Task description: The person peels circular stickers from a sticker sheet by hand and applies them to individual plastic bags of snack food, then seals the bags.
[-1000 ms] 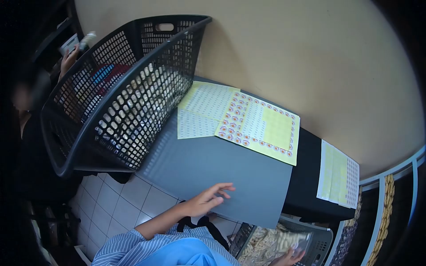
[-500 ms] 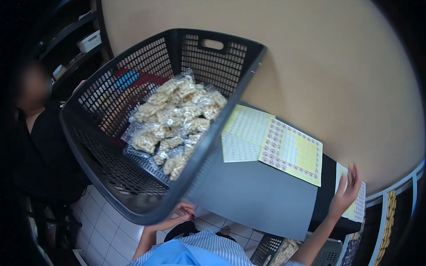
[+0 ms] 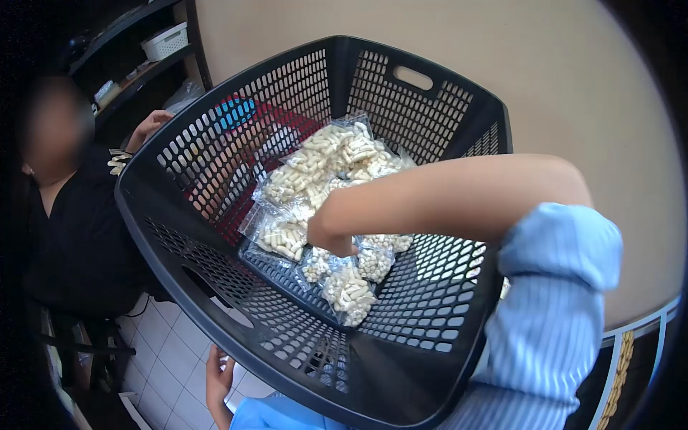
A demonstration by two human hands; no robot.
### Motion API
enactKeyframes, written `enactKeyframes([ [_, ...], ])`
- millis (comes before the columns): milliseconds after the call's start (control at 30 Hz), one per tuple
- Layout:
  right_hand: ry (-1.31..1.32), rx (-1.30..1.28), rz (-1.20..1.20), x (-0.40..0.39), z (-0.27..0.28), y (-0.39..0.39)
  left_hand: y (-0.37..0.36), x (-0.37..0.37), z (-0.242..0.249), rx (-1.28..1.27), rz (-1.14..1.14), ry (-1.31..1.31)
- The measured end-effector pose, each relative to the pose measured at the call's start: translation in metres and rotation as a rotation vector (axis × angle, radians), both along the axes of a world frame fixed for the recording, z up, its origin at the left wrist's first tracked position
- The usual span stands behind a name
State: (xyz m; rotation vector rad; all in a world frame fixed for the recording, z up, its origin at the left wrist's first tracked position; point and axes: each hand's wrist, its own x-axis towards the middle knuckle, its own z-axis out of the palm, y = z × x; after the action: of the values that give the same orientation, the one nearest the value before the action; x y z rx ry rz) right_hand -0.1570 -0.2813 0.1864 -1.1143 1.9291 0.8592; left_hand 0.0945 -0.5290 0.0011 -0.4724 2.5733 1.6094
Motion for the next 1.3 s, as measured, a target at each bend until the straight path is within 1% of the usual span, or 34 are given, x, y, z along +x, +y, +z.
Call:
enactKeyframes([
  [33, -0.023, 0.091, 0.071, -0.007, -0.02, -0.002, -0.002, 0.005, -0.007, 0.018, 0.038, -0.031],
  [67, -0.026, 0.096, 0.072, -0.015, -0.04, 0.001, -0.002, 0.01, -0.014, 0.037, 0.069, -0.044],
  [133, -0.01, 0.057, 0.19, -0.028, -0.078, 0.015, 0.0, 0.015, -0.024, 0.054, 0.092, -0.08],
  [167, -0.016, 0.063, 0.187, -0.033, -0.095, 0.022, 0.001, 0.017, -0.029, 0.065, 0.112, -0.116],
  [233, -0.127, 0.027, 0.042, -0.04, -0.127, 0.037, -0.001, 0.022, -0.046, 0.081, 0.106, -0.113],
  [267, -0.129, -0.046, -0.053, -0.041, -0.144, 0.044, -0.004, 0.024, -0.06, 0.069, 0.072, -0.093],
  [300, -0.131, -0.047, -0.06, -0.037, -0.146, 0.045, -0.01, 0.025, -0.076, 0.055, 0.037, -0.068],
  [333, -0.126, -0.123, -0.208, -0.033, -0.146, 0.043, -0.015, 0.026, -0.099, 0.201, 0.106, -0.12],
  [367, -0.123, -0.198, -0.358, -0.028, -0.143, 0.039, -0.011, 0.021, -0.089, 0.198, 0.101, -0.123],
  [400, -0.146, -0.167, -0.417, -0.024, -0.136, 0.033, -0.002, 0.014, -0.07, 0.126, 0.078, -0.095],
  [433, -0.147, -0.169, -0.421, -0.021, -0.14, 0.034, 0.002, 0.01, -0.06, 0.054, 0.056, -0.066],
  [467, -0.123, -0.287, -0.547, -0.016, -0.145, 0.034, 0.001, 0.01, -0.068, 0.045, 0.011, -0.004],
  [500, -0.096, -0.405, -0.67, -0.012, -0.15, 0.034, 0.0, 0.012, -0.074, 0.045, 0.01, -0.004],
  [567, -0.108, -0.419, -0.69, -0.008, -0.161, 0.029, 0.001, 0.017, -0.083, 0.041, -0.006, 0.015],
  [633, -0.067, -0.498, -0.713, -0.01, -0.17, 0.03, -0.001, 0.02, -0.089, 0.032, -0.023, 0.036],
  [667, 0.098, -0.623, -0.622, -0.004, -0.173, 0.032, -0.002, 0.021, -0.092, 0.027, -0.031, 0.046],
  [800, 0.033, -0.556, -0.659, -0.017, -0.176, 0.026, -0.004, 0.027, -0.106, 0.017, -0.062, 0.086],
  [867, -0.412, 0.029, -0.592, -0.046, -0.165, 0.013, -0.007, 0.03, -0.112, 0.013, -0.08, 0.103],
  [933, -0.51, 0.075, -0.548, -0.059, -0.112, 0.003, -0.012, 0.03, -0.118, 0.006, -0.1, 0.122],
  [967, -0.546, 0.075, -0.44, -0.069, -0.099, -0.003, -0.014, 0.029, -0.12, 0.001, -0.111, 0.133],
  [1000, -0.546, 0.128, -0.346, -0.072, -0.083, -0.014, -0.014, 0.028, -0.122, -0.003, -0.122, 0.144],
  [1033, -0.484, 0.045, -0.358, -0.071, -0.067, -0.018, -0.015, 0.026, -0.124, -0.007, -0.133, 0.153],
  [1100, -0.398, -0.179, -0.212, -0.078, -0.069, -0.029, -0.016, 0.025, -0.128, -0.015, -0.153, 0.17],
  [1167, -0.397, -0.415, 0.033, -0.084, -0.073, -0.05, -0.02, 0.029, -0.135, -0.024, -0.172, 0.186],
  [1200, -0.277, -0.422, 0.083, -0.077, -0.063, -0.06, -0.016, 0.021, -0.122, -0.026, -0.172, 0.187],
  [1233, -0.157, -0.428, 0.132, -0.066, -0.055, -0.068, -0.01, 0.011, -0.11, -0.098, -0.13, 0.033],
  [1267, -0.156, -0.429, 0.132, -0.065, -0.067, -0.075, -0.007, 0.004, -0.102, -0.169, -0.087, -0.12],
  [1300, 0.107, -0.604, 0.377, -0.067, -0.088, -0.08, -0.006, 0.001, -0.112, -0.17, -0.087, -0.12],
])
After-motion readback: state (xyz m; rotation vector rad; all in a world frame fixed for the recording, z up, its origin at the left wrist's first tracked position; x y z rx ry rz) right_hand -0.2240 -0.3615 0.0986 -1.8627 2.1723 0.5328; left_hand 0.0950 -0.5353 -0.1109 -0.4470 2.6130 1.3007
